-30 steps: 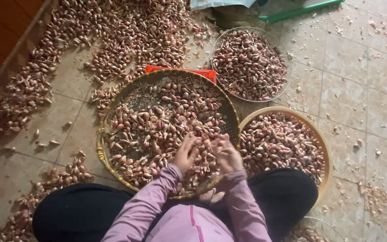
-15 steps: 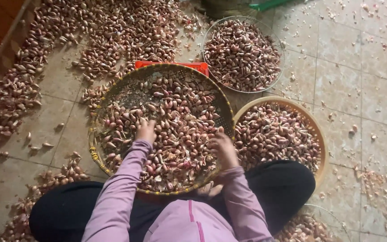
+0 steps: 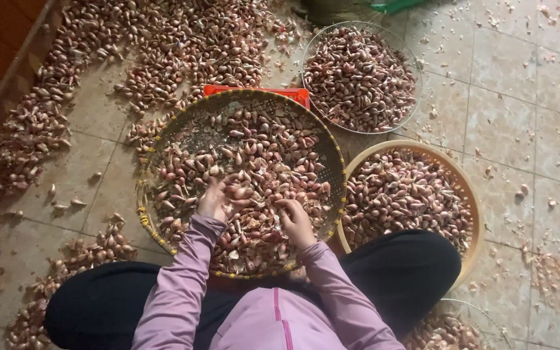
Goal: Sorting and winnowing shallots by hand using a flat basket to remove debris and skins
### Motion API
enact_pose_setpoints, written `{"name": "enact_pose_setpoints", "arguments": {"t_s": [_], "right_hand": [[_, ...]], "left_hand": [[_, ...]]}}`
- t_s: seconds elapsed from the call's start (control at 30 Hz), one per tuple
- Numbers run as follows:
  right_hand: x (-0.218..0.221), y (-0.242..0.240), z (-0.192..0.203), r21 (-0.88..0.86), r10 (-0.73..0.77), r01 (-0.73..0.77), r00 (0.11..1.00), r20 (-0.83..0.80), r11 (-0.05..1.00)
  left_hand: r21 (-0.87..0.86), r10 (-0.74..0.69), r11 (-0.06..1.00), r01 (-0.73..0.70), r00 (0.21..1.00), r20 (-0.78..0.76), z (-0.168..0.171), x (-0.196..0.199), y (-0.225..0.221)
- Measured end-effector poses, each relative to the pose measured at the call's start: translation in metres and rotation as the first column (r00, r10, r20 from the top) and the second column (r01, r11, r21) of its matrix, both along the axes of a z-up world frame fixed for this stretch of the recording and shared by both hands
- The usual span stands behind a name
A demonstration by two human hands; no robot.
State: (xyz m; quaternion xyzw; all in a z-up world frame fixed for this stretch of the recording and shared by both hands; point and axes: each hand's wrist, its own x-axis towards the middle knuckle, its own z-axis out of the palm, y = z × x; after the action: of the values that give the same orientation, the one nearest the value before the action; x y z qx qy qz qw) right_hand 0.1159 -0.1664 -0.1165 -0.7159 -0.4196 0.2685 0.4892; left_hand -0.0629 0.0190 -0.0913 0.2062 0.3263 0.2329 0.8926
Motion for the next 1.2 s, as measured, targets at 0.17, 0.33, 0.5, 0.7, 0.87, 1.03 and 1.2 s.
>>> {"name": "enact_pose_setpoints", "arguments": {"t_s": [0.17,0.33,0.5,0.7,0.87,1.03,1.2], "right_hand": [[-0.017,0.006,0.013,0.032,0.006,-0.002,0.994,-0.108,0.999],[-0.03,0.014,0.032,0.044,0.034,-0.026,0.983,-0.181,0.999],[-0.037,0.022,-0.003,-0.036,0.035,-0.045,0.966,-0.257,0.998],[-0.036,0.015,-0.021,-0.174,-0.024,-0.012,0.979,-0.202,0.985],[-0.017,0.006,-0.052,-0.101,-0.129,0.096,0.905,-0.404,0.99],[0.003,0.002,-0.007,-0.107,-0.22,0.193,0.868,-0.446,0.975],[0.045,0.001,-0.061,-0.183,0.108,-0.062,0.961,0.256,0.981]], "left_hand": [[0.157,-0.11,0.978,0.136,0.981,-0.162,-0.024,0.011,-0.019],[0.252,-0.051,0.961,0.111,0.971,-0.233,-0.046,0.023,-0.038],[0.341,0.008,0.935,0.097,0.956,-0.295,-0.107,0.022,-0.037],[0.589,0.177,0.638,0.497,0.65,-0.739,-0.099,0.025,-0.042],[0.805,0.545,0.232,0.546,0.613,-0.572,-0.06,0.015,-0.01],[0.726,0.873,0.346,0.594,0.08,-0.481,-0.097,-0.029,0.001],[0.595,0.638,0.352,0.723,0.28,-0.718,-0.124,0.024,-0.081]]}}
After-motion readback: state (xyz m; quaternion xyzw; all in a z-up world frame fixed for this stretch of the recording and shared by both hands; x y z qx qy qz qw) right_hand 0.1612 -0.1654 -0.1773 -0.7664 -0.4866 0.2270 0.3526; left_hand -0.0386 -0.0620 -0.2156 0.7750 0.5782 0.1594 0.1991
